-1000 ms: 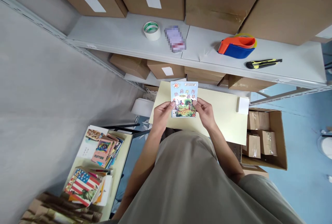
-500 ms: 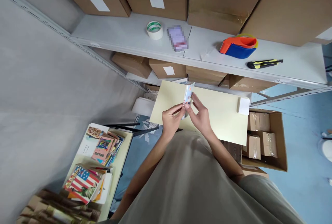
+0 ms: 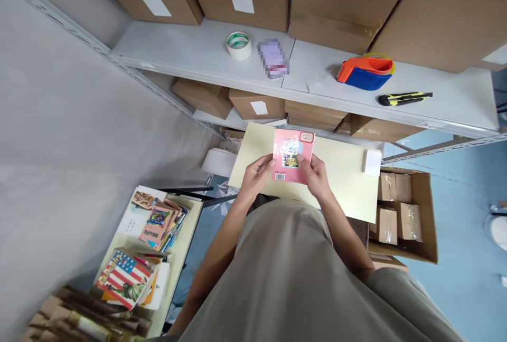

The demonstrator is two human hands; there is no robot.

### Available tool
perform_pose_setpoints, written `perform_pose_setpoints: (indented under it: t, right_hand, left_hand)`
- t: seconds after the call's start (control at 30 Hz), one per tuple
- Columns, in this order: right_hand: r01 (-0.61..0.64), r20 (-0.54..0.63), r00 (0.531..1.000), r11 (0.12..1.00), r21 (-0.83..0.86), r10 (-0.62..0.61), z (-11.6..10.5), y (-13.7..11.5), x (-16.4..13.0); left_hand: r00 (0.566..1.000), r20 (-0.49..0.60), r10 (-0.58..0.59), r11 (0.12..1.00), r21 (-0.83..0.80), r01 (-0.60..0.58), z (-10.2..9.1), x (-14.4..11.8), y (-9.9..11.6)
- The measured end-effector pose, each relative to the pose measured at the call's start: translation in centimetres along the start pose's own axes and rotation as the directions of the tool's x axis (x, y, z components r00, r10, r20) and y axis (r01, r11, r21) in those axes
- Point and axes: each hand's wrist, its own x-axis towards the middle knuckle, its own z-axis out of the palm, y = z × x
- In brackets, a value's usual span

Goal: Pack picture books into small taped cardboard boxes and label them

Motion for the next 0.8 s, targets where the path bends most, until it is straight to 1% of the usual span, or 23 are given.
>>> perform_pose_setpoints:
  t: [0.03,0.07,0.17,0.23,0.3,0.33,0.37,0.43,0.47,0.53,0.57,0.63,0.7,0.73,0.77,0.8]
  right_hand:
    - [-0.009,0.010,1.000,1.000,-0.002,0.009,0.1,0.1,0.0]
    - [-0.021,0.018,1.000,1.000,-0.004,0.021,0.2,0.2,0.0]
    - [-0.023,0.007,1.000,1.000,-0.007,0.023,0.3,0.3,0.1]
    - [0.036,-0.073,0.997,0.999,-0.034,-0.038,0.3,0.2,0.2]
    - [0.096,-0.173,0.979,0.991,-0.090,-0.111,0.3,-0.1,0.1]
    - [0.107,-0.198,0.972,0.988,-0.114,-0.128,0.4,-0.3,-0.1]
    - [0.102,-0.195,0.973,0.987,-0.126,-0.125,0.6,-0.4,-0.3]
    - [0.062,-0.114,0.991,0.993,-0.105,-0.074,1.5,-0.5,-0.9]
    - [0.035,-0.061,0.997,0.996,-0.083,-0.040,2.0,-0.5,-1.2]
    - [-0.004,0.008,1.000,0.999,-0.044,0.004,3.3,-0.5,-1.7]
    - [-0.008,0.018,1.000,1.000,-0.029,0.008,3.7,-0.4,-1.8]
    - [0.011,-0.002,1.000,1.000,-0.011,-0.011,4.2,-0.4,-1.7]
    - [0.021,-0.019,1.000,1.000,0.002,-0.021,3.7,-0.5,-1.1]
    - [0.015,-0.021,1.000,1.000,0.009,-0.015,3.2,-0.5,-0.8]
    - [0.005,-0.019,1.000,1.000,0.016,-0.005,2.6,-0.6,-0.4]
    - [-0.009,-0.011,1.000,1.000,0.025,0.009,2.0,-0.6,0.0]
  left_hand:
    - [0.999,0.022,-0.037,0.999,-0.030,0.037,0.0,0.0,-0.2]
    - [0.998,0.022,-0.059,0.997,-0.047,0.060,0.1,-0.1,-0.4]
    - [0.997,-0.046,-0.068,0.996,-0.065,0.065,0.4,-0.3,-0.5]
    - [0.994,-0.102,-0.038,0.998,-0.055,0.032,0.5,-0.3,-0.4]
    - [0.985,-0.172,0.007,1.000,-0.021,-0.011,0.4,-0.2,-0.1]
    - [0.977,-0.209,0.034,0.999,0.003,-0.034,0.3,-0.2,0.1]
    - [0.968,-0.243,0.063,0.998,0.028,-0.058,0.4,-0.2,0.3]
    - [0.952,-0.280,0.125,0.991,0.075,-0.109,0.8,-0.5,0.6]
    - [0.948,-0.276,0.160,0.986,0.098,-0.138,1.1,-0.7,0.7]
    - [0.944,-0.230,0.236,0.967,0.151,-0.205,2.0,-1.4,0.9]
    - [0.940,-0.197,0.277,0.953,0.182,-0.242,2.4,-1.7,1.0]
    - [0.930,-0.115,0.349,0.919,0.237,-0.315,3.0,-2.3,1.1]
    - [0.930,-0.032,0.366,0.904,0.250,-0.347,2.9,-2.3,1.2]
    - [0.935,-0.015,0.354,0.908,0.244,-0.340,2.5,-2.2,1.2]
    - [0.942,-0.025,0.336,0.917,0.239,-0.321,2.0,-1.9,1.3]
    - [0.946,-0.065,0.318,0.925,0.239,-0.294,1.2,-1.5,1.3]
